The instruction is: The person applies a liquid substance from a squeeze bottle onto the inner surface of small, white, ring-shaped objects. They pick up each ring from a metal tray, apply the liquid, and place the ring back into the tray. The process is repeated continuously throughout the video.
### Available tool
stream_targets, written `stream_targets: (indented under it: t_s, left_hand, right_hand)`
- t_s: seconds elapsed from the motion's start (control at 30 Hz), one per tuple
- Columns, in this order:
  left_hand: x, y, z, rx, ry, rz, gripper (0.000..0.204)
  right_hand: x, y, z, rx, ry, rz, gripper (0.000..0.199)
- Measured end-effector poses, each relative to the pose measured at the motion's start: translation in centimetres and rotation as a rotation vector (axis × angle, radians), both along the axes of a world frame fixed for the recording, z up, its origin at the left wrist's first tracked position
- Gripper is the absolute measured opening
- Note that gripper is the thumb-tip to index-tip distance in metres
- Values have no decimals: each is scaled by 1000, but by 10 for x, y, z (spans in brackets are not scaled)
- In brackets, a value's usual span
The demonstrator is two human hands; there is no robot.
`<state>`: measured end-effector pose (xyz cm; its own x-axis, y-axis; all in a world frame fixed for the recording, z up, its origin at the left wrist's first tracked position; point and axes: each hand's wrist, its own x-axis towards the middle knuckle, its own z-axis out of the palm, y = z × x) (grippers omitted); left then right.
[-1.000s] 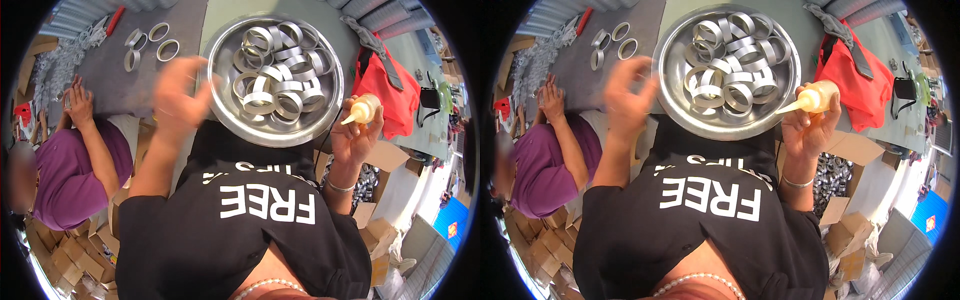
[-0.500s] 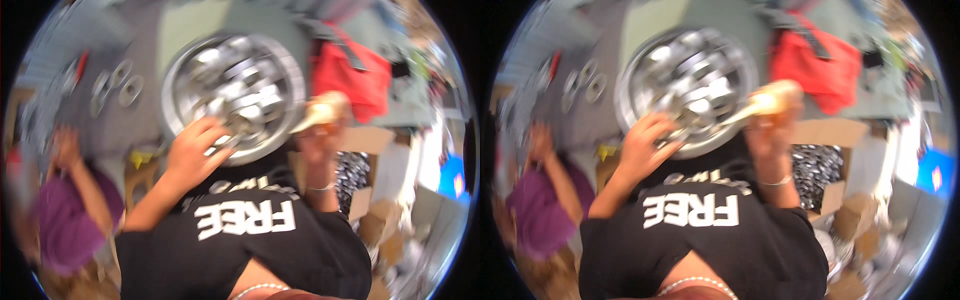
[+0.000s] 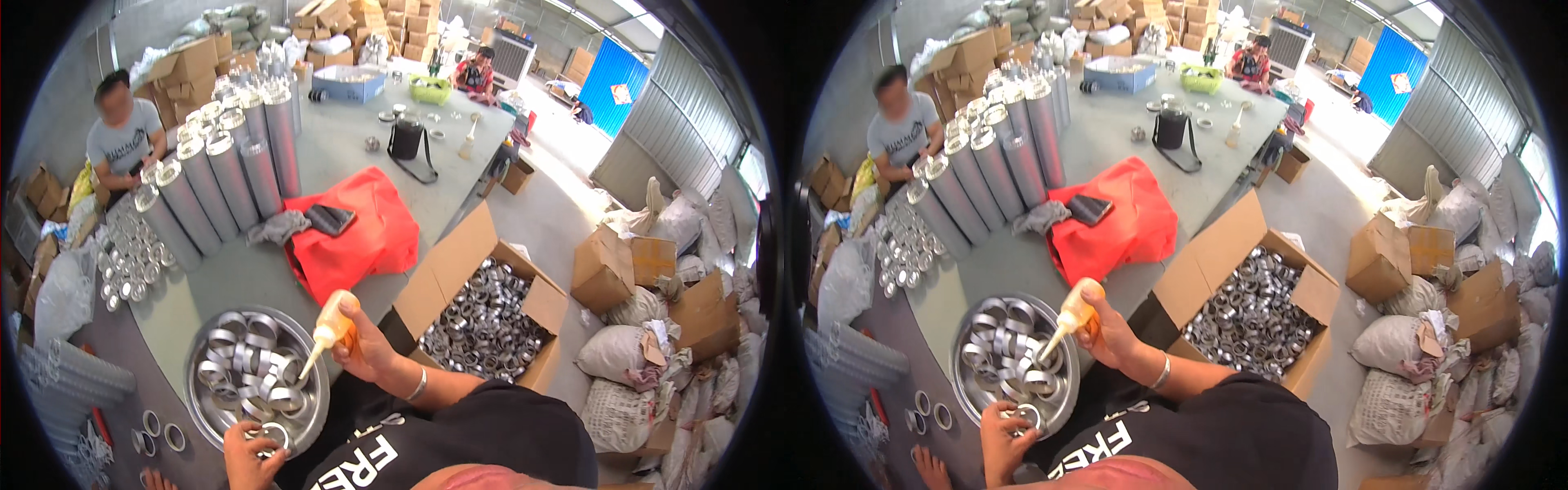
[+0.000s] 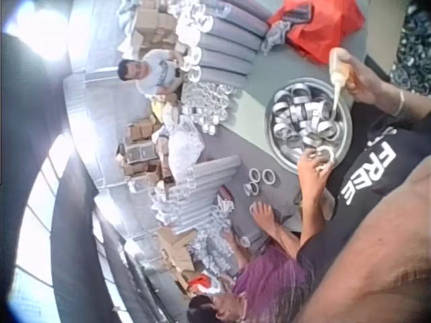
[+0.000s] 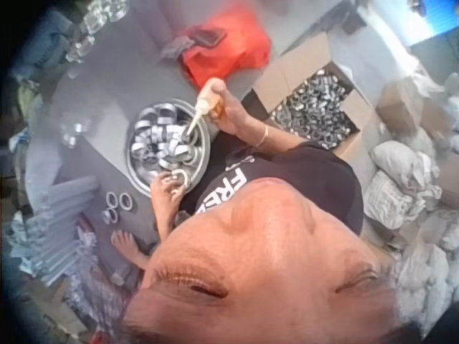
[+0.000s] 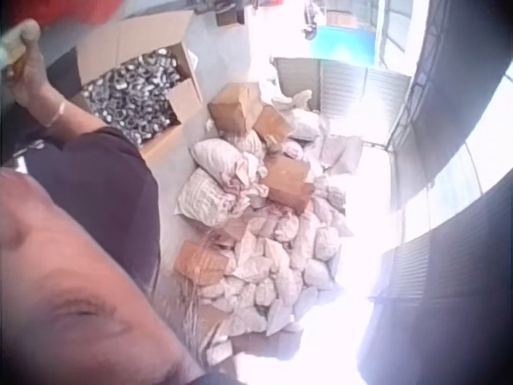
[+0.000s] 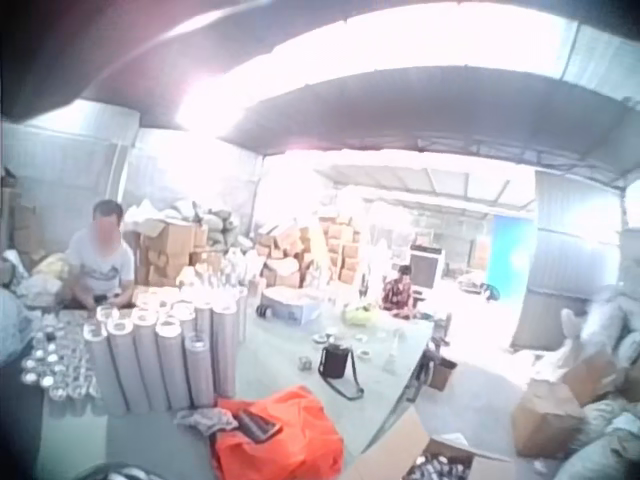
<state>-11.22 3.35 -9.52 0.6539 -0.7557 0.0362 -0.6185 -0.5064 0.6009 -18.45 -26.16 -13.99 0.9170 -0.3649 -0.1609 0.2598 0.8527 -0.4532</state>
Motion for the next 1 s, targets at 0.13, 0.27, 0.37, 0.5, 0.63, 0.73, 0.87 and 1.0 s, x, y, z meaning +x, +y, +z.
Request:
stream_targets:
  t_s: [0.13,0.27,0.37,0.5,0.63,0.73,0.87,1.0]
  left_hand:
    - [-12,12,3,-18,145,95,25]
    - [-14,3,9,-9,136,112,44]
    - [-21,-1,12,-101,123,150,59]
    - [-4,25,-4,-65,-106,16,63]
    - [-10,38,-20,-818,672,463,78]
    - [-16,23,-26,-1234,1375,380,55]
    - [-32,-5,-17,-1228,1584,420,61]
    - [-34,-8,-17,-1175,1679,385,65]
  right_hand:
    - [0,4,0,-26,5,30,41]
    - [-1,7,15,-14,-20,45,40]
    - [-2,10,12,-39,-1,31,43]
    - [5,7,3,-62,-40,50,47]
    - [14,28,4,-70,19,-12,50]
    - [5,38,13,-163,-88,-62,56]
    - [4,54,23,-836,-188,-314,75]
    - [0,49,19,-1225,-374,-325,81]
